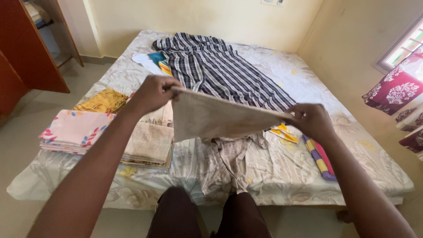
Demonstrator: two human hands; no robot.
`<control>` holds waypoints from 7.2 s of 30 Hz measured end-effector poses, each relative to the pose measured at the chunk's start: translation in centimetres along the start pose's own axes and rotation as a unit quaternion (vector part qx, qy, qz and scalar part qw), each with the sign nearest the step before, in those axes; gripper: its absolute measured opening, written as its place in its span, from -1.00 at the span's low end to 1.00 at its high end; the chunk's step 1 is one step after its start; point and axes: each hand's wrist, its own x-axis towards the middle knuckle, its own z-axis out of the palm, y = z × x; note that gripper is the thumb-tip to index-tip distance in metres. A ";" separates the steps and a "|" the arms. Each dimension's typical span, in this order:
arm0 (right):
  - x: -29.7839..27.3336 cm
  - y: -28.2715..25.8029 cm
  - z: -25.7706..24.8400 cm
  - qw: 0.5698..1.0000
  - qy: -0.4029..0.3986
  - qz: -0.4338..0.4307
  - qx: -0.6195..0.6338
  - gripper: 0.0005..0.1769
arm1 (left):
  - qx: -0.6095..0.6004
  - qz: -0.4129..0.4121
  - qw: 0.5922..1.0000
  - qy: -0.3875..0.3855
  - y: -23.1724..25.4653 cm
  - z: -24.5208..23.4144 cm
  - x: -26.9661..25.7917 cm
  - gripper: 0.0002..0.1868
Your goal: The person folds several pieces of cloth on a bed. They smooth and fold a beige cloth, then a striped cloth, placing each folded item into a growing stack on the bed.
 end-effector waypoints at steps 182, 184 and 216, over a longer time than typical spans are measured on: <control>-27.0 -16.1 29.6 0.978 -0.169 -0.043 0.115 -0.38 | 0.320 -0.184 0.912 -0.180 1.1 29.3 -29.1 -0.44; -26.8 -16.6 31.7 0.967 -0.241 -0.040 0.071 -0.30 | 0.376 -0.198 0.867 -0.261 0.7 30.3 -29.0 -0.33; -30.4 -4.6 25.1 0.914 -0.179 0.347 0.109 -0.35 | -0.002 -0.515 0.855 -0.056 -9.5 25.2 -37.0 -0.13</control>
